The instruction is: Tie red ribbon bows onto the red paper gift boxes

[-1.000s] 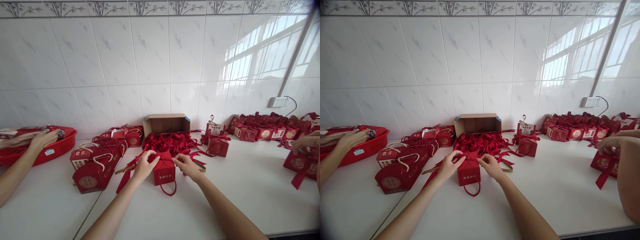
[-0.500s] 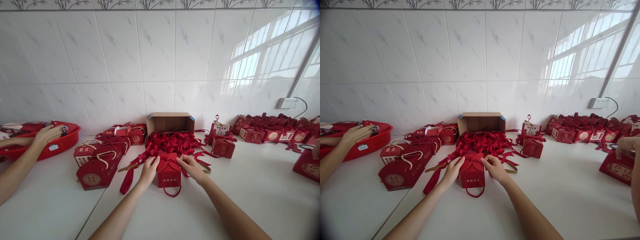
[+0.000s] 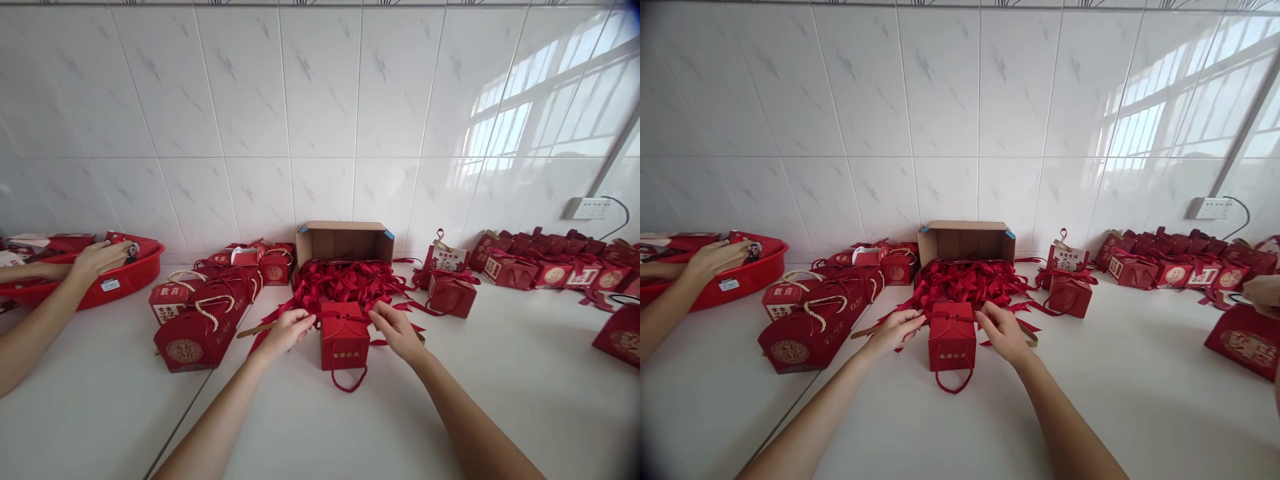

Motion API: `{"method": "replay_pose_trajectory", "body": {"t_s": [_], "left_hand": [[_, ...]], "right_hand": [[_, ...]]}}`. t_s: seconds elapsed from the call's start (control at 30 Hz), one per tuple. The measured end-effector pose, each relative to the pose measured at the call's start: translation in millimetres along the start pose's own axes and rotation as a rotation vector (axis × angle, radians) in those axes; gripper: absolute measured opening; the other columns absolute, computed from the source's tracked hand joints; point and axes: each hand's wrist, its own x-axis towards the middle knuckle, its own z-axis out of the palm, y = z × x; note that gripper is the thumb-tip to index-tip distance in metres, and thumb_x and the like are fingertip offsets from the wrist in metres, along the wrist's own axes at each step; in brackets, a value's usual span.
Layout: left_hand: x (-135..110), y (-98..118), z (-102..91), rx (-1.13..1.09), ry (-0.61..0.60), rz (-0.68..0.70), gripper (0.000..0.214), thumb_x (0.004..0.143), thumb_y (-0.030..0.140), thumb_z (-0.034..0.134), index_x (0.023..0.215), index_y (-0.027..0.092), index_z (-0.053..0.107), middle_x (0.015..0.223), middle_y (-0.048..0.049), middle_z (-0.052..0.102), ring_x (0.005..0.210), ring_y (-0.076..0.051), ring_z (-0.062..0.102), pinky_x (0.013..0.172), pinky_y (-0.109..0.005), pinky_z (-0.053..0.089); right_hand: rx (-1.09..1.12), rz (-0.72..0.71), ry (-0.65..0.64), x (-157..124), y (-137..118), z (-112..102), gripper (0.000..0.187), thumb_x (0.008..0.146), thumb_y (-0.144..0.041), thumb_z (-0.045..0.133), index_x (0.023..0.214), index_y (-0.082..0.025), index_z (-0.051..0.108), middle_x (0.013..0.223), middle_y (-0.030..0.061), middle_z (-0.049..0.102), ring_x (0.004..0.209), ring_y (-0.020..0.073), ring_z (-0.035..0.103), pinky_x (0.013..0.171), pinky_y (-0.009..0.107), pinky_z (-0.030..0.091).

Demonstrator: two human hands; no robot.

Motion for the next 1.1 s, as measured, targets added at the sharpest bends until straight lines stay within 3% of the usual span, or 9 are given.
{"method": "replay_pose_trajectory", "body": {"t_s": [0.1, 0.17, 0.33, 0.4, 0.5, 0.6, 0.73, 0.93, 1.1], "left_hand": [[-6, 10, -4.1, 0.108, 0.127, -0.052, 0.033, 0.076, 0.049, 0.052, 0.068, 0.017, 0.055, 0.049, 0.0067, 0.04, 0.044, -0.008, 0.036, 0.046, -0.019, 0.027], [-11, 17, -7.2, 0.181, 0.084, -0.097, 0.023, 0.073, 0.039, 0.055, 0.074, 0.016, 0.061, 0.048, 0.0063, 0.043, 0.044, -0.009, 0.037, 0.045, -0.02, 0.025], [-22, 24, -17.2, 0.185, -0.498, -0.175, 0.023, 0.069, 0.026, 0.061, 0.087, 0.016, 0.071, 0.04, 0.0074, 0.042, 0.036, -0.007, 0.031, 0.041, -0.019, 0.022], [-24, 23, -19.3, 0.067, -0.592, -0.126, 0.028, 0.073, 0.033, 0.063, 0.091, 0.015, 0.073, 0.037, 0.0074, 0.042, 0.034, -0.006, 0.03, 0.041, -0.02, 0.024], [-25, 22, -16.8, -0.142, -0.577, -0.09, 0.043, 0.075, 0.046, 0.064, 0.102, 0.014, 0.072, 0.032, 0.0077, 0.04, 0.031, -0.005, 0.026, 0.039, -0.02, 0.021], [-27, 27, -9.0, -0.266, -0.403, -0.098, 0.051, 0.075, 0.049, 0.063, 0.112, 0.015, 0.067, 0.033, 0.008, 0.04, 0.034, -0.006, 0.024, 0.041, -0.02, 0.022], [-29, 35, -1.6, -0.211, -0.25, -0.072, 0.047, 0.078, 0.049, 0.061, 0.111, 0.016, 0.068, 0.035, 0.0072, 0.04, 0.04, -0.008, 0.028, 0.044, -0.02, 0.027], [-33, 30, -10.6, -0.334, -0.611, -0.119, 0.034, 0.076, 0.045, 0.062, 0.071, 0.013, 0.072, 0.026, 0.0072, 0.032, 0.027, -0.004, 0.018, 0.037, -0.021, 0.017], [-35, 28, -13.9, -0.49, -0.587, -0.115, 0.047, 0.081, 0.052, 0.054, 0.104, 0.014, 0.069, 0.026, 0.0079, 0.036, 0.024, -0.005, 0.019, 0.035, -0.021, 0.016]], "right_hand": [[-0.174, -0.091, -0.013, -2, -3, -5, 0.036, 0.085, -0.023, 0.036, 0.049, -0.018, 0.038, 0.064, 0.0009, 0.047, 0.056, 0.0109, 0.042, 0.055, 0.026, 0.031], [-0.307, -0.109, 0.033, -3, -6, -4, 0.035, 0.082, -0.021, 0.039, 0.047, -0.017, 0.041, 0.068, 0.0021, 0.051, 0.055, 0.0103, 0.043, 0.054, 0.027, 0.031], [-0.342, -0.179, 0.225, -4, -18, 4, 0.033, 0.084, -0.025, 0.047, 0.052, -0.018, 0.051, 0.075, 0.0045, 0.055, 0.06, 0.012, 0.051, 0.058, 0.027, 0.039], [-0.252, -0.221, 0.263, -4, -24, 4, 0.029, 0.083, -0.024, 0.05, 0.055, -0.018, 0.055, 0.08, 0.006, 0.057, 0.066, 0.0138, 0.054, 0.062, 0.027, 0.043], [-0.098, -0.189, 0.211, -4, -30, 2, 0.025, 0.084, -0.024, 0.05, 0.063, -0.018, 0.06, 0.084, 0.007, 0.059, 0.07, 0.0154, 0.056, 0.062, 0.027, 0.045], [0.009, -0.092, 0.093, -3, -29, 1, 0.023, 0.087, -0.029, 0.05, 0.073, -0.019, 0.064, 0.08, 0.006, 0.061, 0.071, 0.0164, 0.057, 0.061, 0.027, 0.045], [-0.017, -0.082, 0.149, -2, -23, 7, 0.023, 0.087, -0.033, 0.052, 0.078, -0.02, 0.068, 0.077, 0.006, 0.063, 0.068, 0.0168, 0.058, 0.06, 0.028, 0.046], [-0.018, -0.137, 0.395, -8, -31, 20, 0.018, 0.081, -0.029, 0.059, 0.067, -0.022, 0.069, 0.072, 0.0049, 0.064, 0.066, 0.018, 0.062, 0.057, 0.029, 0.046], [0.046, -0.095, 0.434, -11, -38, 23, 0.018, 0.08, -0.028, 0.061, 0.065, -0.022, 0.07, 0.081, 0.0058, 0.069, 0.075, 0.02, 0.065, 0.067, 0.031, 0.05]]}}
